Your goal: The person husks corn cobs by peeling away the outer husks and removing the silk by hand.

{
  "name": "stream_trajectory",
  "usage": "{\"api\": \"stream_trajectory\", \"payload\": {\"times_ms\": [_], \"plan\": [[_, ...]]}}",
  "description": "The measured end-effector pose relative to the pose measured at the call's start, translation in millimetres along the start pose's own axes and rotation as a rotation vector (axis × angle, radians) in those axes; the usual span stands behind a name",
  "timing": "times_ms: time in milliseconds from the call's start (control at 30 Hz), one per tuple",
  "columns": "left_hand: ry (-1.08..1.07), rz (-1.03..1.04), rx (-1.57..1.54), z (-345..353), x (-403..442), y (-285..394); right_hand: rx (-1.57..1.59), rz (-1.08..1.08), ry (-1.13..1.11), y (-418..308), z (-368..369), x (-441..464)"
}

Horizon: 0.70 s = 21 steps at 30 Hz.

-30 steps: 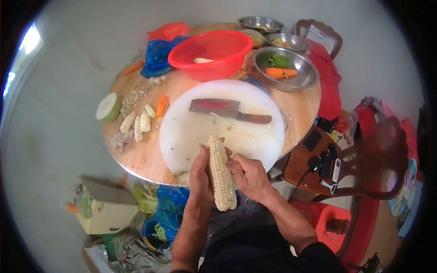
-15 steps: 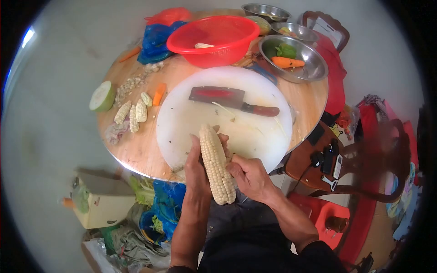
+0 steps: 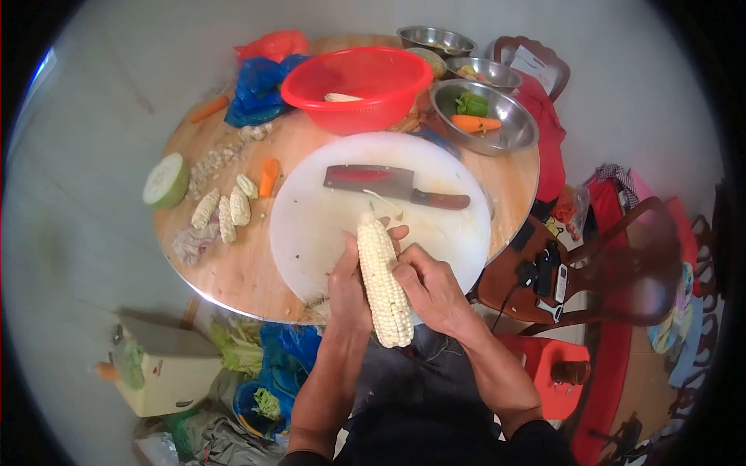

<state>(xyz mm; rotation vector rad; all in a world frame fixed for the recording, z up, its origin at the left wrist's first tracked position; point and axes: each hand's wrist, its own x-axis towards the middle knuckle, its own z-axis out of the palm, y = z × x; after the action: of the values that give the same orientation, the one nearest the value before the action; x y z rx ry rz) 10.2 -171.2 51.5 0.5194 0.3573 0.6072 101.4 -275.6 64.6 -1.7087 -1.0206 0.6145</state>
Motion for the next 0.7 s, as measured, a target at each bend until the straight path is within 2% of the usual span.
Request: {"api": "stream_trajectory", "payload": {"times_ms": [100,200,267,400,467,533,600,633,700], "plan": [[0.058,0.026,-0.027,1,2,-1,0.002,-0.032,0.007,1,9,8],[0.057,0.132,0.076,-9,2,-2,0.023,-0.12,0.08,6,19,14],[0.033,0.193,0.317,-11,0,8,0.027,-0.147,0.06,12,23,19],[0.009,0.249,0.302,-25,1,27,0.031,-0.156,0.083,23,22,39],[0.076,0.321,0.159,-30,2,36,0.223,0.173,0.096,25,3,44],[0.121,0.334,0.121,-27,1,44,0.288,0.129,0.078,28,-8,42],[0.178,0.332,0.054,-29,5,44,0.255,0.074,-0.106,24,-16,38],[0.157,0.308,0.089,-29,6,40,0.261,0.072,-0.11,25,-14,38],[0.191,0.264,0.1,-12,3,29,-0.265,-0.567,0.11,26,-11,40]]}}
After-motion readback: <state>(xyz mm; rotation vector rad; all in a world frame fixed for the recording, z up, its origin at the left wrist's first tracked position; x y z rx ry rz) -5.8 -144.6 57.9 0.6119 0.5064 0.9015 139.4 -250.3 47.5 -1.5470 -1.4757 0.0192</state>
